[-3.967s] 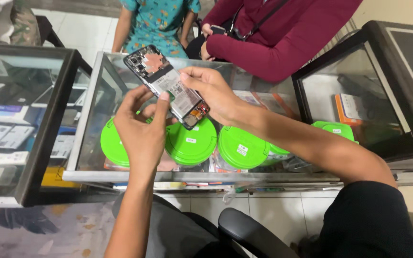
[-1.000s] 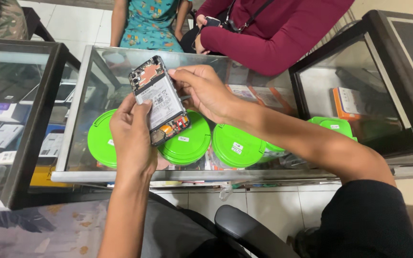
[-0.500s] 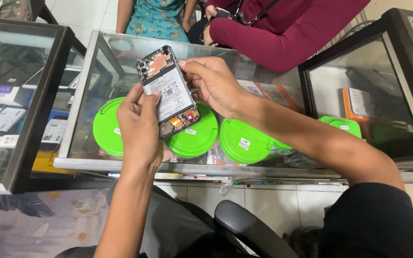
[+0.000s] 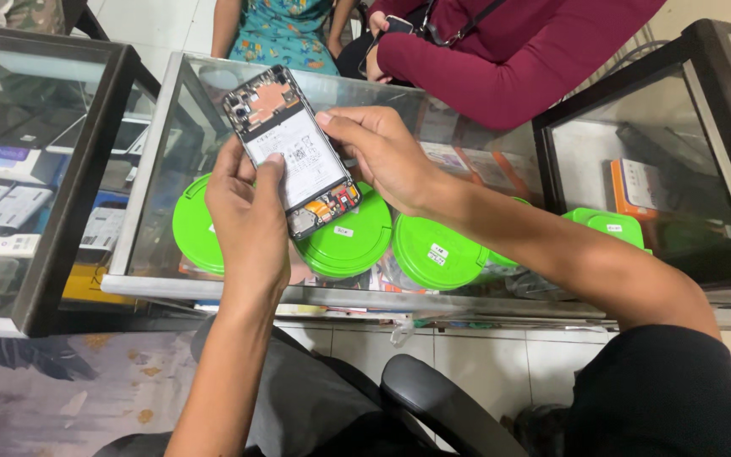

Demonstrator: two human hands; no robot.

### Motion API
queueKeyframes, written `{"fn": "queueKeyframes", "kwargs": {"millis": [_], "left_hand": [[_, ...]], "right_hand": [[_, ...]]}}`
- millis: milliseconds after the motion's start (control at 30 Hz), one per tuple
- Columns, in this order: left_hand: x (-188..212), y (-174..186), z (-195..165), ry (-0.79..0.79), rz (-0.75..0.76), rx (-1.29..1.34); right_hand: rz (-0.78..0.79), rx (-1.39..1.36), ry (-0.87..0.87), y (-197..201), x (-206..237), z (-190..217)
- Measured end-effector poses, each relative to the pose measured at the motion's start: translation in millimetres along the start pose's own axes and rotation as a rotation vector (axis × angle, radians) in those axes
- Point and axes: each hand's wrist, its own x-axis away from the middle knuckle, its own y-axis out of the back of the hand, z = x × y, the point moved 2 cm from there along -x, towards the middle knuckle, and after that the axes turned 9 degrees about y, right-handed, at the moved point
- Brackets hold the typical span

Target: The person tests a disassembled smartphone with multimeter probes on a repair mat, then carries the phone to a glass display counter, removes its back cover and battery, and returns to the bench. They then use a soldering iron along the phone's edge, applying liquid from a bottle to the seam while working.

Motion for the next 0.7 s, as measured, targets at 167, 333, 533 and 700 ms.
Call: {"fn": "queueKeyframes", "kwargs": {"millis": [167, 333, 533, 700], "left_hand": [[2.2, -2.3, -6.0, -0.029, -0.054, -0.111], [6.1, -3.8, -7.1, -0.034, 0.0, -0.032], [9.6, -0.6, -3.2, -0.058, -0.013, -0.055], [10.7, 1.6, -4.4, -0.026, 0.017, -0.019]], "right_hand": [[0.007, 0.046, 0.014, -5.5, 3.1, 4.7], [0.003, 0.134, 0.016, -8.1, 7.0, 8.1], [0.022, 0.278, -0.017, -13.7, 5.7, 17.5], [0.212, 0.568, -0.024, -27.1, 6.0, 41.0]]}}
